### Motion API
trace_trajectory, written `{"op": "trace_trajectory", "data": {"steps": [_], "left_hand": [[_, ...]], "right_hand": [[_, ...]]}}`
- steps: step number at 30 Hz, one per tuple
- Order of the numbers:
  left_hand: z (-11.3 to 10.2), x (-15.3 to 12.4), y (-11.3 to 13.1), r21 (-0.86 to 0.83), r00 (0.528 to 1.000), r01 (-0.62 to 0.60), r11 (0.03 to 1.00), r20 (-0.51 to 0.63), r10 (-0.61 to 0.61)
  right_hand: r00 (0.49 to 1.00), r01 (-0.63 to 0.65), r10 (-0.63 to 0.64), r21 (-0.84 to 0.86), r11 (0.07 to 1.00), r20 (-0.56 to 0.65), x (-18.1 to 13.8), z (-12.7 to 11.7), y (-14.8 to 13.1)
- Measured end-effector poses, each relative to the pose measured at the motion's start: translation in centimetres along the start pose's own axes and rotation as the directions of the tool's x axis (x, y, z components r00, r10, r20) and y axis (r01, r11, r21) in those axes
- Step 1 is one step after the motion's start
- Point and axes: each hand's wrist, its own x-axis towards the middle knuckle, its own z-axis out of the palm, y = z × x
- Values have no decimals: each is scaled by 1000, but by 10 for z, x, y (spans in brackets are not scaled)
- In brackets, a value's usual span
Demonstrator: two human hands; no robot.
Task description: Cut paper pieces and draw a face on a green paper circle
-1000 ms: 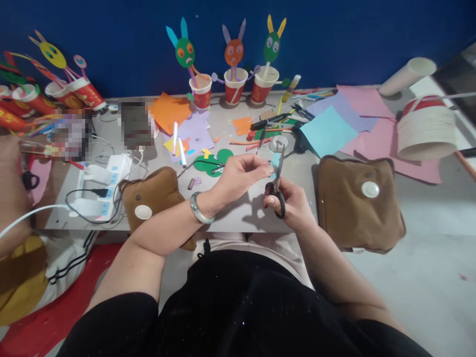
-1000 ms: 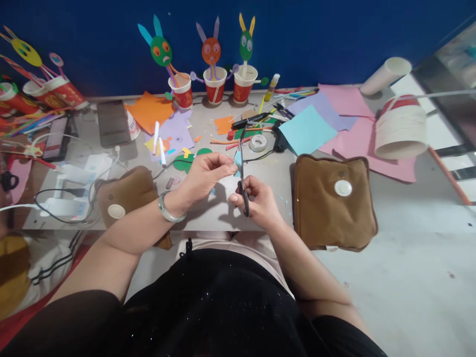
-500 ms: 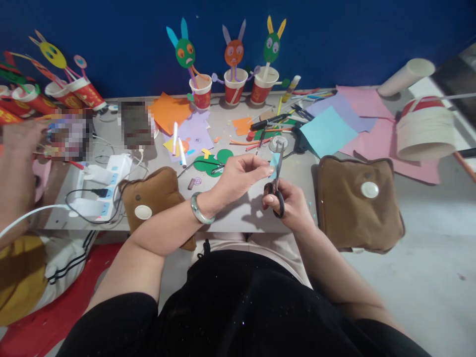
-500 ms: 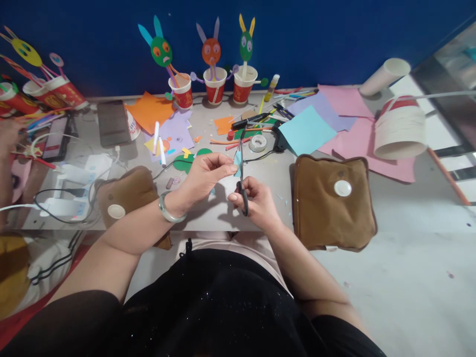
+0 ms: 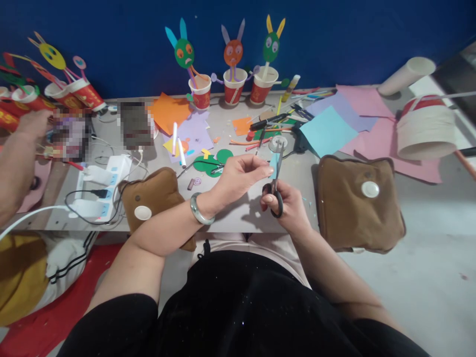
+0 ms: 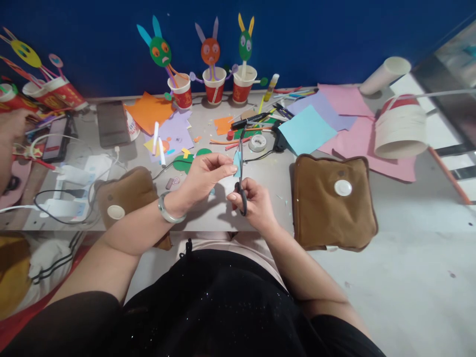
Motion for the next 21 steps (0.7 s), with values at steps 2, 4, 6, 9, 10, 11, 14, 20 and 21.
{"op": "trace_trajectory", "data": {"steps": [2, 4, 6, 9, 10, 11, 14, 20, 21], "left_hand": [[0, 0, 0, 3, 1000, -1, 1000, 0, 1], [0, 0, 0, 6, 1000, -2, 1000, 0, 2], [0, 0, 0, 3, 1000, -5, 1000, -2, 5], [0, 0, 0, -3, 1000, -9, 1000, -2, 9], [0, 0, 1, -3, 1000, -10, 1000, -1, 10], [0, -1, 1, -1, 1000, -10, 1000, 1, 10], [-1, 0, 2, 3, 1000, -9, 1000, 9, 9], [-1, 0, -1, 6, 999, -14, 1000, 34, 14], [-1, 0, -2, 1, 999, -13, 1000, 36, 13]], "right_hand": [[1000, 9, -9, 3, 1000, -2, 0, 1, 0], [1000, 15, -15, 0, 1000, -7, 0, 1, 0], [1000, 8, -8, -12, 1000, -10, 0, 1, 0], [1000, 2, -2, -24, 1000, -12, 0, -1, 1], [1000, 2, -2, -25, 1000, -11, 0, -1, 1], [1000, 2, -2, -24, 1000, -11, -1, -2, 1], [1000, -9, 8, -25, 1000, -19, -1, -5, -1], [1000, 2, -2, -40, 999, -17, -3, -8, -2], [1000, 5, -5, -43, 999, -16, -3, -7, -2]]}}
